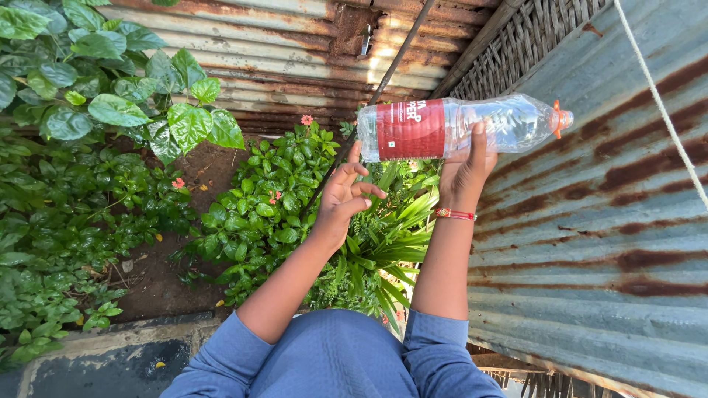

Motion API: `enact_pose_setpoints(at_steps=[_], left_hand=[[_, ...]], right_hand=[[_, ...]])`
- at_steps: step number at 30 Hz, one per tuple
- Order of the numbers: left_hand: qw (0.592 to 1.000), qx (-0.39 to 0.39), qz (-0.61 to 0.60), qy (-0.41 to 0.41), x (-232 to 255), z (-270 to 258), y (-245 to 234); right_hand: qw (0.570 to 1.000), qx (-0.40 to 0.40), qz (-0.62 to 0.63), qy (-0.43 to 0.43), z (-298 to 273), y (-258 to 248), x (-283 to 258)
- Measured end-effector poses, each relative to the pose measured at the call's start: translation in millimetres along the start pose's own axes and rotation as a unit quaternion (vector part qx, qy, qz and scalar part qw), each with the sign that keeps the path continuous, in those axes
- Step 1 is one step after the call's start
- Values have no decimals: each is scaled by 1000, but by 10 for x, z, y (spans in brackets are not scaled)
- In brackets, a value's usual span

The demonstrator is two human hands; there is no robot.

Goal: The person waters various green plants in an outdoor space using a clear plastic bottle, pouring water onto the leaves and soil of multiple plant clusters.

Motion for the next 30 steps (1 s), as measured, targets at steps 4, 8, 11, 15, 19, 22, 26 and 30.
enact_pose_setpoints(at_steps=[4,8,11,15,19,22,26,30], left_hand=[[1000,-11,29,-2,5,-10,21],[999,-15,28,-8,-11,5,41],[999,-13,30,-8,-28,13,54],[999,-12,29,-14,-48,23,72],[999,-17,27,-14,-53,40,91],[1000,-20,21,-7,-65,47,96],[999,-19,26,-4,-87,51,84],[999,-17,26,-3,-99,66,88]], right_hand=[[1000,5,-5,8,-37,21,-53],[1000,5,-2,10,-30,-7,-67],[1000,-2,3,7,-20,-20,-86],[1000,2,-4,9,-18,-43,-105],[1000,-8,1,12,-8,-37,-119],[1000,-7,0,14,-2,-55,-119],[1000,-7,-1,17,6,-84,-103],[1000,-3,0,21,28,-106,-87]])
Point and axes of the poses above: each hand's wrist, its own z-axis towards the middle knuckle, its own y-axis out of the palm, x = y × z, the point moved 6 cm from there along z, towards the middle knuckle, and after that the axes turned 1 degree about -y, right-handed, at the moved point
